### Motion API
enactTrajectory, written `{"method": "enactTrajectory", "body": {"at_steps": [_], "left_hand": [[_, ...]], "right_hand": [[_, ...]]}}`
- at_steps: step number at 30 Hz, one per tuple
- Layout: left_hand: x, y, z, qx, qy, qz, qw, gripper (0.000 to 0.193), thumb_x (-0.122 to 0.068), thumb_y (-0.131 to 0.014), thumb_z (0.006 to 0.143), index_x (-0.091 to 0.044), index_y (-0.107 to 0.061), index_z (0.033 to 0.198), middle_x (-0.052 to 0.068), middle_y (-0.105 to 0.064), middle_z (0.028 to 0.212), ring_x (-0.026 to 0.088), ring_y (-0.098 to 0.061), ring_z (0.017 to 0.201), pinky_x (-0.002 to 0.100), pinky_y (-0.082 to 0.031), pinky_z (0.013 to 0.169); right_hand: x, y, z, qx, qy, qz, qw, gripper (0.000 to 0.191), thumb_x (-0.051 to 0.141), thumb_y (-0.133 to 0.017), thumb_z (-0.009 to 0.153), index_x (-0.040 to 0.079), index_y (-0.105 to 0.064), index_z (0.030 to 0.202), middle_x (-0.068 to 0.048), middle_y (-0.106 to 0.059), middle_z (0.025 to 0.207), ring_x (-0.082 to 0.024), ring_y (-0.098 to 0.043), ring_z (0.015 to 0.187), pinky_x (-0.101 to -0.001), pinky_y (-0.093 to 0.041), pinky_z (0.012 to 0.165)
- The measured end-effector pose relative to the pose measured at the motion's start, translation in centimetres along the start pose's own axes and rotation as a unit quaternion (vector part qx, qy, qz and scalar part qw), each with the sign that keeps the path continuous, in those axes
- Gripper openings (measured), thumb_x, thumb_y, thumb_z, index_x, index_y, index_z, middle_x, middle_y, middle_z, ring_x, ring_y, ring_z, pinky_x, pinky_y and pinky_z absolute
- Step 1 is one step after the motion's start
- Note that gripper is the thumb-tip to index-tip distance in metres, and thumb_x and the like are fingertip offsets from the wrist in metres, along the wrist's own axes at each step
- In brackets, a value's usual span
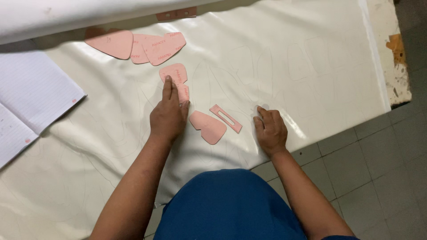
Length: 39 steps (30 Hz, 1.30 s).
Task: The person lays pink paper pattern templates labeled PAMATEX onto a roll of white material spread over a work table and traces around each template with a small marking tool, one template at a time, moving finished templates aside and stacking them as marked outlines accumulate on the material.
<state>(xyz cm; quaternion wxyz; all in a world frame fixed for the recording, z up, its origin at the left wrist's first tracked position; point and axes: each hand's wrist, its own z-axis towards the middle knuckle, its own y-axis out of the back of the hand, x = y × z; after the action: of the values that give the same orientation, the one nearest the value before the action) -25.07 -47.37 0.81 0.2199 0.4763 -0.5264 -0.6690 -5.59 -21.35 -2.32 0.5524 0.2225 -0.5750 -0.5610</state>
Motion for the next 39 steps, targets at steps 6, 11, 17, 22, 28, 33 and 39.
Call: {"method": "enactTrajectory", "body": {"at_steps": [6,11,17,22,28,33,39], "left_hand": [[0.8,-0.4,-1.9,-0.035,0.018,0.036,0.999,0.058,-0.041,-0.071,0.099,-0.003,-0.054,0.139,0.01,-0.039,0.163,0.031,-0.063,0.107,0.045,-0.053,0.088],[1.6,0.2,-1.0,-0.056,0.055,-0.01,0.997,0.071,-0.041,-0.082,0.082,-0.009,-0.051,0.137,0.02,-0.027,0.163,0.037,-0.023,0.146,0.064,-0.016,0.113],[2.2,2.4,-1.1,0.023,0.057,-0.057,0.997,0.085,-0.028,-0.084,0.075,-0.015,-0.042,0.147,0.008,-0.031,0.158,0.033,-0.02,0.148,0.063,-0.009,0.117],[1.5,2.9,-5.1,-0.093,0.066,-0.225,0.968,0.06,-0.007,-0.065,0.087,-0.017,-0.053,0.145,0.015,-0.04,0.147,0.032,-0.049,0.133,0.044,-0.042,0.113],[0.2,3.0,-11.3,-0.129,0.128,-0.367,0.913,0.05,-0.009,-0.061,0.095,-0.004,-0.05,0.144,0.016,-0.062,0.109,0.026,-0.061,0.095,0.035,-0.052,0.086],[-3.0,1.9,-13.2,-0.112,0.14,-0.516,0.837,0.043,-0.016,-0.063,0.1,-0.002,-0.054,0.139,0.011,-0.067,0.104,0.015,-0.061,0.084,0.029,-0.054,0.076],[-0.8,1.6,-14.5,-0.187,0.121,-0.266,0.938,0.049,-0.021,-0.067,0.098,-0.007,-0.054,0.142,0.015,-0.06,0.139,0.028,-0.057,0.127,0.042,-0.044,0.106]], "right_hand": [[0.3,-0.1,-0.1,-0.044,0.007,-0.02,0.999,0.028,0.02,-0.069,0.098,0.012,-0.068,0.125,-0.008,-0.061,0.107,-0.029,-0.064,0.094,-0.0426,-0.054,0.078],[0.3,0.1,-0.3,-0.035,0.002,-0.017,0.999,0.027,0.02,-0.067,0.099,0.012,-0.066,0.125,-0.009,-0.061,0.106,-0.03,-0.064,0.094,-0.044,-0.054,0.078],[0.0,-0.4,-0.7,-0.046,0.008,-0.011,0.999,0.027,0.021,-0.066,0.1,0.012,-0.065,0.125,-0.009,-0.061,0.109,-0.031,-0.064,0.096,-0.0453,-0.054,0.08],[0.9,0.2,-0.4,-0.043,0.012,-0.006,0.999,0.028,0.02,-0.067,0.099,0.012,-0.066,0.126,-0.01,-0.061,0.11,-0.031,-0.064,0.096,-0.0462,-0.053,0.08],[6.8,2.5,0.3,0.065,0.005,0.167,0.984,0.033,0.02,-0.067,0.096,0.014,-0.065,0.128,-0.009,-0.062,0.12,-0.021,-0.063,0.073,-0.0357,-0.054,0.071],[13.1,0.4,1.2,0.373,-0.059,0.399,0.835,0.052,0.02,-0.073,0.089,0.006,-0.053,0.135,-0.007,-0.065,0.105,-0.012,-0.06,0.071,-0.0292,-0.05,0.062],[13.6,-1.9,0.4,0.4,-0.081,0.394,0.824,0.042,0.019,-0.068,0.092,-0.001,-0.061,0.128,-0.002,-0.068,0.086,-0.008,-0.062,0.074,-0.025,-0.053,0.068]]}}
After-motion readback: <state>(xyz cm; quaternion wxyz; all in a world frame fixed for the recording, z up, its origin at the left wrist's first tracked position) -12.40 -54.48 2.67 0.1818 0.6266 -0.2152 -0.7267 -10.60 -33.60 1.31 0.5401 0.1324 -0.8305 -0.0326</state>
